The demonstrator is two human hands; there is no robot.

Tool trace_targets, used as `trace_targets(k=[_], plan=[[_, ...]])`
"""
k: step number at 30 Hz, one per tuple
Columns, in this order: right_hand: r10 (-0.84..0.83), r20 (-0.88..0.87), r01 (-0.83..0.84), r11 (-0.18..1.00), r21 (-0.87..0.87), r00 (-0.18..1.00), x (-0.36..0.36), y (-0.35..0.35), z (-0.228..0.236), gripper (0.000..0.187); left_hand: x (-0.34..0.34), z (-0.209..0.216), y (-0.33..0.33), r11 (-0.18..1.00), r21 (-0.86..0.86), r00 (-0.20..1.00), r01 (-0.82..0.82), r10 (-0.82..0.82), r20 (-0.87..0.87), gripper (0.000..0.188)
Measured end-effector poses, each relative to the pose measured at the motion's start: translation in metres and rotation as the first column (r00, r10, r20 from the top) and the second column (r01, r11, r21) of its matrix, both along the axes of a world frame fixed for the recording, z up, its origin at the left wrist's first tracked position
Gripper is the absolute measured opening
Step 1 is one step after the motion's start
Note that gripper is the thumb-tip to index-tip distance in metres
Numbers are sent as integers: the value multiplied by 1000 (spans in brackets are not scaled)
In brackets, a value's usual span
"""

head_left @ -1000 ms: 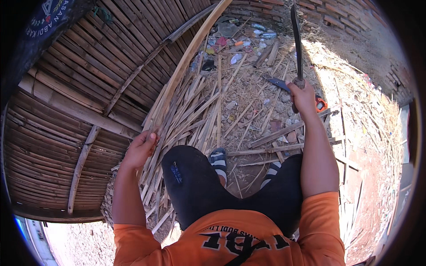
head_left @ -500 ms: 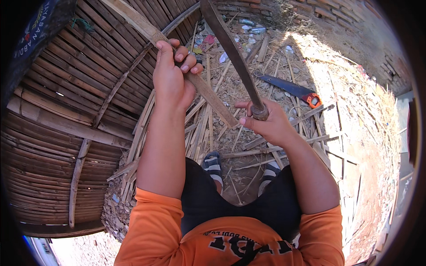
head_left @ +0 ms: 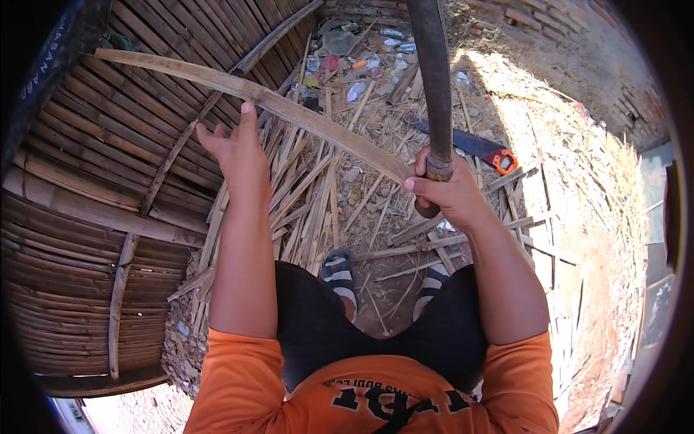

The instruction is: The person strips thin layers from a bamboo pole using a large knife and their hands.

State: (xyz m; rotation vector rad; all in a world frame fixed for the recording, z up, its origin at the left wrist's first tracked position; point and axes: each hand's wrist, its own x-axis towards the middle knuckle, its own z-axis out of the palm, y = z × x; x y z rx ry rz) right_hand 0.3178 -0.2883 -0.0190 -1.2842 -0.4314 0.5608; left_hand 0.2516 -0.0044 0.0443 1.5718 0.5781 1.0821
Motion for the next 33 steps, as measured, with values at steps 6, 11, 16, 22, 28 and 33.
trace_targets(k=[6, 11, 16, 22, 28, 33], plan=[[50, 13, -48, 995, -92, 999, 19, -24, 10, 31, -72, 10, 61, 139, 985, 925, 99, 353, -143, 117], [139, -38, -144, 976, -163, 990, 33, -33, 5, 30, -95, 33, 89, 197, 749, 625, 632, 442, -644, 124], [220, -60, -226, 962, -153, 974, 44, -40, -5, 28, -121, 3, 111, 184, 551, 475, 814, 337, -813, 104], [188, -152, -199, 978, -62, 970, 48, -44, -9, 28, -153, -29, 105, 325, 530, 530, 783, 96, -842, 59], [-196, 252, 291, 856, -427, 948, 48, -45, 15, 31, -164, -46, 92, 480, 543, 495, 689, 236, -836, 32], [36, 747, 429, 799, -420, 664, 24, -25, 7, 38, -170, -54, 43, 673, 504, 467, 542, 257, -846, 33]])
